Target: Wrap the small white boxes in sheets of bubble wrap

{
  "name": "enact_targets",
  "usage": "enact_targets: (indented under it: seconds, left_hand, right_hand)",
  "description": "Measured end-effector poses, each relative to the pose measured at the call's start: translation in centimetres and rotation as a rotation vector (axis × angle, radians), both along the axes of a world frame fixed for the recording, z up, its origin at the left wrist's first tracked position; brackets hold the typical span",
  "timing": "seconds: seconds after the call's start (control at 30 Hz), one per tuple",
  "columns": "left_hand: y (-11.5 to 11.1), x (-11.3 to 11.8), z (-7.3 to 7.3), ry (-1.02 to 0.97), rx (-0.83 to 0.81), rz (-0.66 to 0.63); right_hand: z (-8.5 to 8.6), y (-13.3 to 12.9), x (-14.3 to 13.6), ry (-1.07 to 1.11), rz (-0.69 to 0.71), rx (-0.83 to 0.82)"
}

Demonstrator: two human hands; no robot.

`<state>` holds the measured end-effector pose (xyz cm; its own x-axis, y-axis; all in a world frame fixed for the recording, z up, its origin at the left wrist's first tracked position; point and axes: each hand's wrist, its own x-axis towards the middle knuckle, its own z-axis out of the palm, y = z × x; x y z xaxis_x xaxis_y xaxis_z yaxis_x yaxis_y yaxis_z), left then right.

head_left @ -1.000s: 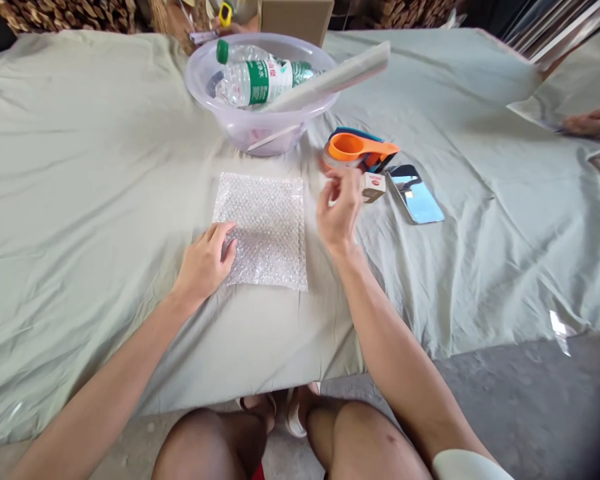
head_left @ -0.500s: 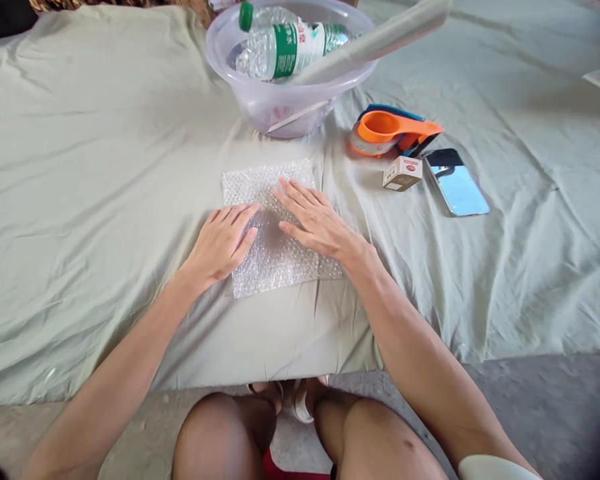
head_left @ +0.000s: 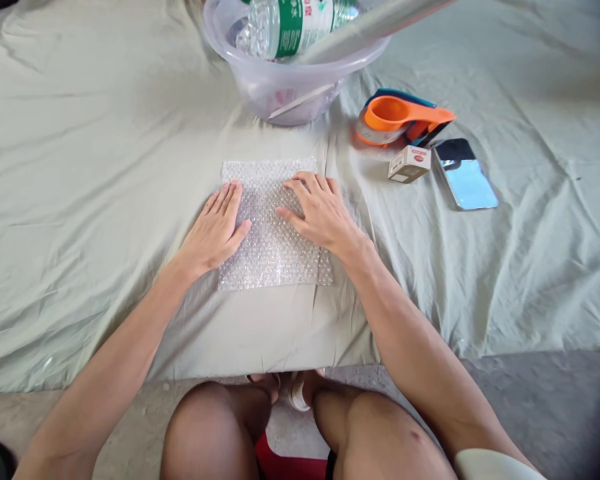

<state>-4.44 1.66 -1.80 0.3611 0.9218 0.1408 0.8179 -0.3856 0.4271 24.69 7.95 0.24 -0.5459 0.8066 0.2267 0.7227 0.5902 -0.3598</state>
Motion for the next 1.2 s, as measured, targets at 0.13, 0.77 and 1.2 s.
enact_targets:
  seconds: [0.13,0.77,1.2]
  left_hand:
    - [0.1,0.1,0.0,0.035,0.031,0.019]
    - [-0.3,1.7,2.5,0.189,-0.134,0.116]
    - [-0.7,2.4,3.2,0.216,-0.121,0.107]
  right_hand:
    - [-0.8,0.6,0.6,0.041,-0.028,0.008]
    - [-2.0,1.7,0.3,0.115,-0.115,0.044]
    - [-1.5,2.7,1.1,0.201,-0.178,0.099]
